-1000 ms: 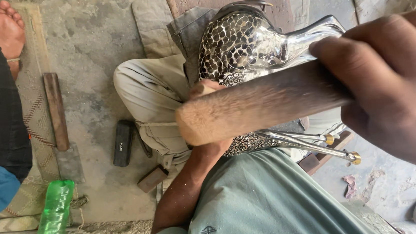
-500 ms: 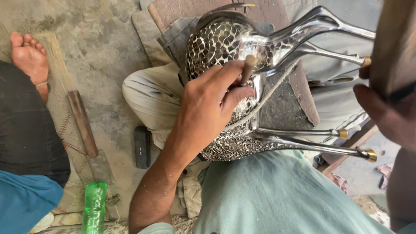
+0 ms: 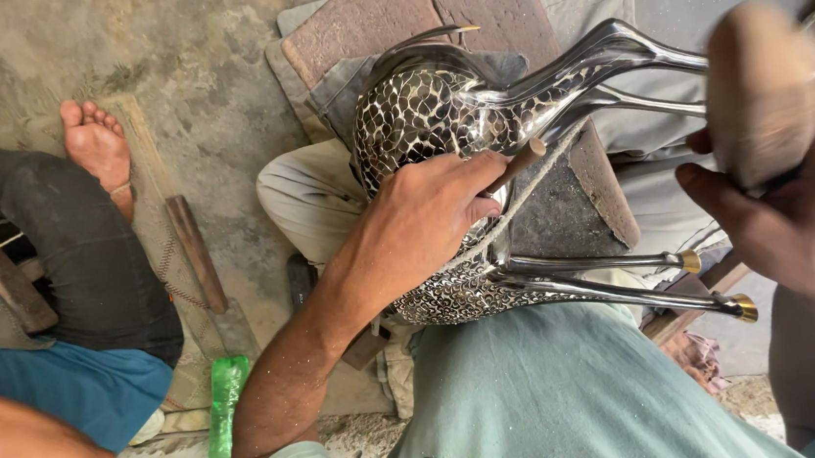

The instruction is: The person uses a wooden mallet and a small metal punch to create a textured pattern on a silver-colored metal vessel. They hold the vessel steady with one hand while striking the punch with the mallet in the other hand.

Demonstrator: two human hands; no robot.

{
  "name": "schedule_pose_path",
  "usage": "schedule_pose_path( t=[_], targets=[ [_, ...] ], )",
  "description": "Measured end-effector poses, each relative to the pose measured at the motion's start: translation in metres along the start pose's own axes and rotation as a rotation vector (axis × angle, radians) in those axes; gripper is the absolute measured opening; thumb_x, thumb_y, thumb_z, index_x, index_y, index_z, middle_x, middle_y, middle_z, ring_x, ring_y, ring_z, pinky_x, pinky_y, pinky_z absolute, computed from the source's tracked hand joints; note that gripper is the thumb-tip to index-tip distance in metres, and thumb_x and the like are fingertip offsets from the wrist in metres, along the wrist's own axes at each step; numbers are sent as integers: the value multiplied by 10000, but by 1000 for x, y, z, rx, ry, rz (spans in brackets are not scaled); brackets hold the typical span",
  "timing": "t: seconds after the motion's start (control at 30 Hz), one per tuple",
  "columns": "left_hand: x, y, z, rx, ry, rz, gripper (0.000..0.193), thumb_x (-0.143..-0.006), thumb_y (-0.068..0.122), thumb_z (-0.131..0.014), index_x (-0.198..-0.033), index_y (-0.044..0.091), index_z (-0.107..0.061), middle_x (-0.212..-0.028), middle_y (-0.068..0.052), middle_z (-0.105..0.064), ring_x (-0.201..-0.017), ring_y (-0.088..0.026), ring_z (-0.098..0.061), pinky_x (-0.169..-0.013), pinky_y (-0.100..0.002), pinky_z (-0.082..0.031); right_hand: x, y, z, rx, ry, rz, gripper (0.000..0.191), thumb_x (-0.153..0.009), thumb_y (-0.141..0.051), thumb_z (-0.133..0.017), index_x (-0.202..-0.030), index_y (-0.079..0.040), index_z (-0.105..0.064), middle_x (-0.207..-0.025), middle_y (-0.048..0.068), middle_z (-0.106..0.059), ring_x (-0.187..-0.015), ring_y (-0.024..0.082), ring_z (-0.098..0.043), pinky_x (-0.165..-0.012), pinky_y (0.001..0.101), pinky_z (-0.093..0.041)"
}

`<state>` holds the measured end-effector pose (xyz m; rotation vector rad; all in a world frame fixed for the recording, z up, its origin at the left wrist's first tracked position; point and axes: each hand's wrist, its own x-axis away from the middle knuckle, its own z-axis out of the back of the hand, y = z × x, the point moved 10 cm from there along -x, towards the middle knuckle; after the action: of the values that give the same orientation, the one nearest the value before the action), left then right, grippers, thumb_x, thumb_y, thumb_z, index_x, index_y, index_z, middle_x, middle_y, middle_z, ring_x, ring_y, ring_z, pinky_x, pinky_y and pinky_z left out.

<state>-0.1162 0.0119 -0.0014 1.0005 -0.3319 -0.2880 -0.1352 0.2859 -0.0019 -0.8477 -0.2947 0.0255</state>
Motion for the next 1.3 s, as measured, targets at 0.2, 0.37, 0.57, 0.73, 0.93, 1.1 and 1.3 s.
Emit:
schedule_pose_path(
  t=[0.2,0.37,0.57,0.73,0.93,1.1,1.3],
  targets=[
    [-5,1,-6,-13,-29,28,309,-912,106,-766,-1185,28,-644,-864,-148,-683,-737,-277,-708,-615,-397,-576,-13,-22,-16,89,-69,132,309,-919,-56,-762,-1170,35,-606,-969,117,-704,-841,181,-673,-783,310,-545],
    [-10,15,1,-40,17,-80,346,-911,116,-783,-1198,23,-614,-923,-146,-683,-781,-302,-686,-677,-414,-564,-20,-13,-13,13,-40,24,327,-899,-109,-697,-1147,36,-540,-958,138,-677,-831,234,-687,-703,365,-533],
    [-15,11,-6,-39,-52,18,344,-906,117,-786,-1199,43,-622,-850,-135,-656,-729,-289,-688,-619,-414,-546,-20,15,-14,139,-127,-164,409,-798,-113,-708,-1145,42,-559,-853,191,-679,-710,347,-701,-641,458,-544],
    [-16,14,-4,-59,-45,-17,331,-910,123,-788,-1187,52,-622,-862,-140,-650,-761,-321,-682,-647,-435,-542,-21,-9,-16,319,-112,128,428,-765,-65,-701,-1177,24,-628,-917,199,-686,-763,353,-695,-690,453,-556],
    [-16,13,-6,-71,-57,-8,320,-923,135,-779,-1201,78,-632,-906,-131,-673,-796,-319,-697,-678,-431,-556,-20,-16,-22,489,-158,153,408,-747,-63,-714,-1144,6,-650,-917,157,-714,-714,303,-695,-624,436,-534],
    [-16,10,-8,-37,-91,63,365,-923,152,-769,-1245,75,-618,-908,-133,-678,-777,-295,-712,-659,-418,-565,-17,-29,-5,243,-51,179,411,-792,-110,-703,-1182,-29,-608,-966,112,-707,-818,263,-696,-727,418,-559],
    [-14,22,-11,-85,-104,65,290,-916,125,-758,-1183,82,-654,-928,-129,-700,-836,-311,-722,-697,-432,-568,-6,-17,-10,400,-84,133,372,-800,-93,-699,-1159,-15,-636,-943,106,-707,-786,266,-698,-675,428,-555]
  ],
)
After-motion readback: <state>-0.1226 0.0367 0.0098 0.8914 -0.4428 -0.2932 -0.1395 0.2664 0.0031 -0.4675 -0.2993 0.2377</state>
